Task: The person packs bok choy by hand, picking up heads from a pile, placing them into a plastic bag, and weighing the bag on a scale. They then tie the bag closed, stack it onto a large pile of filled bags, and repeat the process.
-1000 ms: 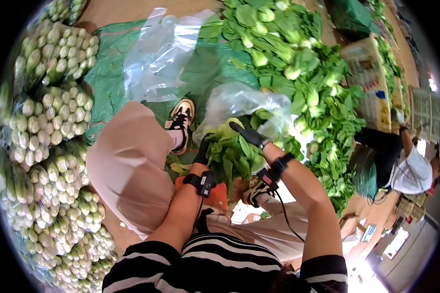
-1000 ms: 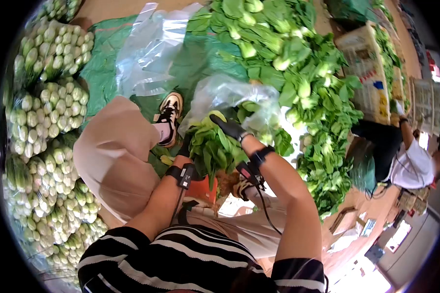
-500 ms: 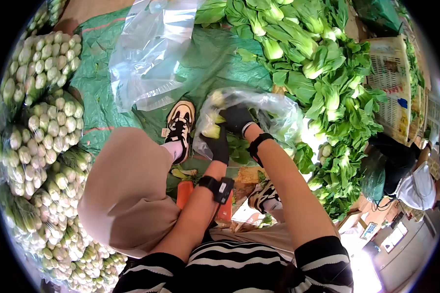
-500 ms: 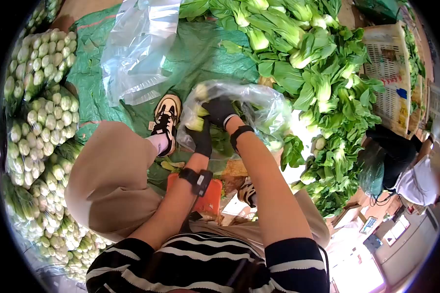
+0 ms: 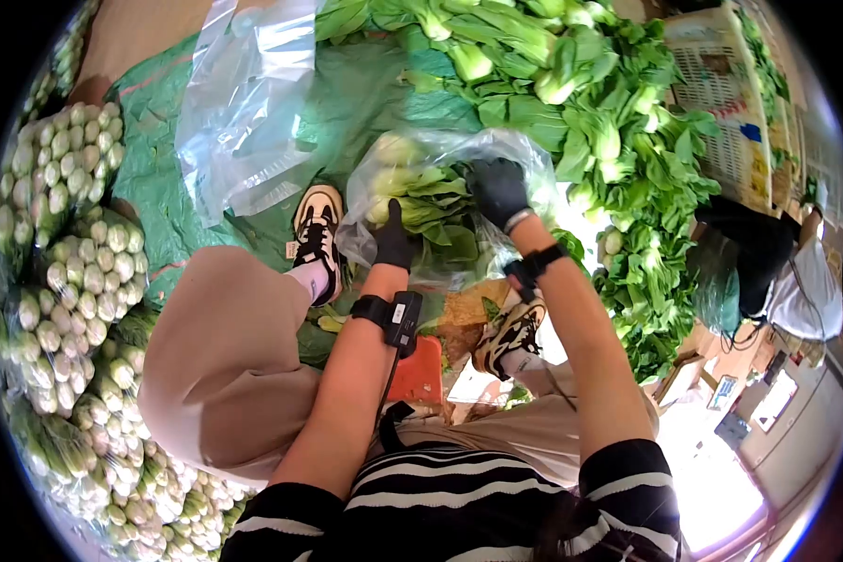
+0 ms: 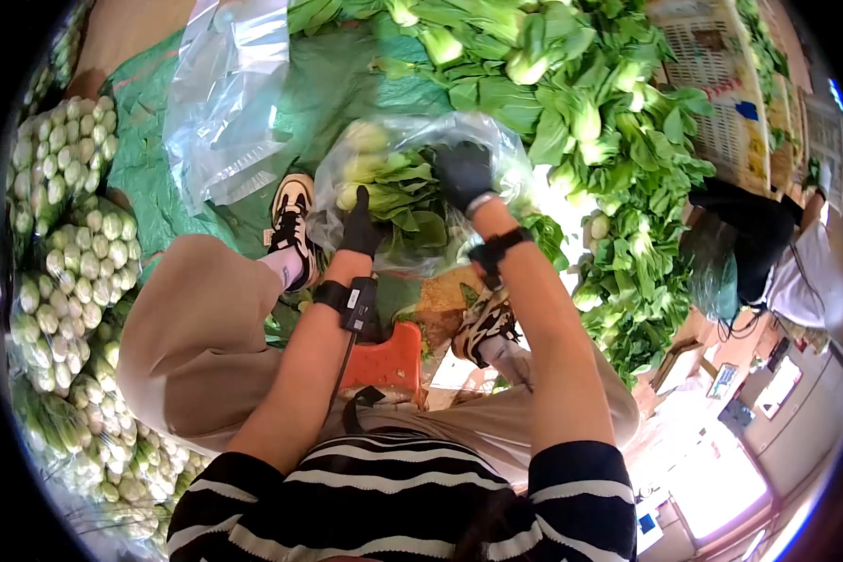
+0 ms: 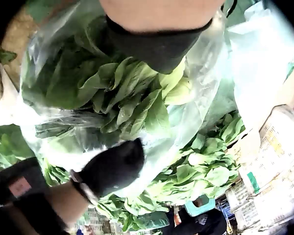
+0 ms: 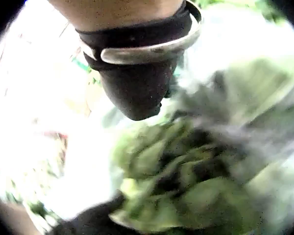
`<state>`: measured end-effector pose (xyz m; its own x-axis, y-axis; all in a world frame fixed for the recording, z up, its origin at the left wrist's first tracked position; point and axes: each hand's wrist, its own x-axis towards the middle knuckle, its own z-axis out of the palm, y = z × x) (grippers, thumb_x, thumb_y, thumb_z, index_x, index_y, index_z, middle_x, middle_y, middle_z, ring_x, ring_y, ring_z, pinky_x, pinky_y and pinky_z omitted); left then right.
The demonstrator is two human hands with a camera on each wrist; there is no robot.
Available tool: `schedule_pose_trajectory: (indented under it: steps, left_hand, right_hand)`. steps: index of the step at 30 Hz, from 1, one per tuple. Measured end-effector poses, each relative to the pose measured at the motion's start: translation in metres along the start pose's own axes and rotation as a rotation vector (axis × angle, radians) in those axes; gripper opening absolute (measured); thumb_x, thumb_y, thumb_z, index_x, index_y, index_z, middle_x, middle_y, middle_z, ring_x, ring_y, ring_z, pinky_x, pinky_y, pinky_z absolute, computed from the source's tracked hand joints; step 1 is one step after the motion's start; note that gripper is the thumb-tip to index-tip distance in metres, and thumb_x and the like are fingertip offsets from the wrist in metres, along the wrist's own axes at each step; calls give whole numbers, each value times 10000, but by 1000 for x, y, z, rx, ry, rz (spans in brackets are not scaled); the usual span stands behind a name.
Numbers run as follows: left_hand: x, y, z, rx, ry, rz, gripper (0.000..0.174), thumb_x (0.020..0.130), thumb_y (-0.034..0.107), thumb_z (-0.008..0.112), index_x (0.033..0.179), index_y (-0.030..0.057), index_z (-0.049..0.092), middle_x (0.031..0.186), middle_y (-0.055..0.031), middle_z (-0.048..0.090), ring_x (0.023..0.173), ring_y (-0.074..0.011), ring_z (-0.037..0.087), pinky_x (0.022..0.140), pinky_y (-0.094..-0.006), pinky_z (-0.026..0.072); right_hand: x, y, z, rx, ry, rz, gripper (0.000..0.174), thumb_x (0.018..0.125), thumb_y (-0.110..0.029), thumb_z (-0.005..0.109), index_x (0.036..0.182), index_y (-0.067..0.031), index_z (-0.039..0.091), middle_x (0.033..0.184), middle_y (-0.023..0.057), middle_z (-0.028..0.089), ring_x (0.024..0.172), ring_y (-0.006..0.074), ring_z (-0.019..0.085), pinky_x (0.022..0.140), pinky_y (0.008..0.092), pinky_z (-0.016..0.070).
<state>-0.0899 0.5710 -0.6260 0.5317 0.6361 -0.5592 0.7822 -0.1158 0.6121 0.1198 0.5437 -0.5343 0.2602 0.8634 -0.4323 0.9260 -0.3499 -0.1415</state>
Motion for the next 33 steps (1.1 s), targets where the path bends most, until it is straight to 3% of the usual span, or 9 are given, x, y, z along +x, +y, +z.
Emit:
schedule_pose_trajectory:
  steps: [2,3,4,10,14,17,23,28,33]
  left_hand:
    - [-7,-1,4,-208,185,151,735,676,132,639,1298,88,250,1061,-184,517,925,-267,518,756,-332,423]
    - [-11,4,-2,-211,43,3,707,677,111,624,1287,83,269,1064,-199,513,955,-292,510,774,-338,419]
    - [-19,7,-7,-210,-105,-152,680,677,91,609,1277,77,288,1067,-214,509,984,-316,501,792,-344,415]
    - [24,-16,11,-477,-224,58,567,656,44,590,1187,25,394,1047,-205,527,977,-332,503,816,-359,409]
    - [7,-15,35,30,48,89,451,748,157,513,1179,82,403,1019,-205,537,912,-363,521,754,-403,424]
    - [-13,-28,18,51,145,457,445,766,268,520,1159,79,432,922,-215,566,827,-387,542,679,-430,431]
    - [1,-94,31,427,-432,100,560,680,398,585,1060,-9,524,937,-228,571,851,-330,569,744,-387,446]
    - [-115,86,-39,833,-678,500,407,750,112,501,1155,79,474,1106,-179,515,971,-280,528,826,-351,420]
    - [-140,185,-23,-14,-584,667,466,786,305,519,1181,71,437,1080,-167,527,935,-288,540,782,-351,434]
  right_hand:
    - [-45,31,19,-18,266,-94,406,747,-221,494,1152,-210,480,1058,93,554,987,285,513,888,421,352]
    - [-59,35,6,69,-344,225,455,763,-241,475,1214,-242,416,1136,87,512,1068,272,463,993,458,193]
    - [-90,35,12,-173,183,-18,414,773,-154,457,1184,-117,425,1005,132,566,922,264,550,994,430,205]
    - [-207,-16,-44,-91,-195,-439,96,628,-119,513,583,-76,586,675,87,564,709,250,549,849,419,361]
    - [-247,22,-127,607,217,232,83,597,21,497,658,-16,541,793,122,586,753,281,551,773,353,429]
    - [-254,89,-120,285,342,-65,204,626,52,497,798,-26,574,856,113,594,770,280,554,712,334,448]
    - [-241,108,-98,463,189,4,272,715,-97,552,983,-104,594,890,116,605,813,250,574,728,309,456]
    - [-315,154,-165,883,279,-59,368,820,-154,522,1171,-64,456,1086,64,545,960,157,520,832,294,422]
    - [-401,234,-125,1214,455,521,358,856,-229,452,1173,-62,440,1048,78,557,919,182,554,745,305,464]
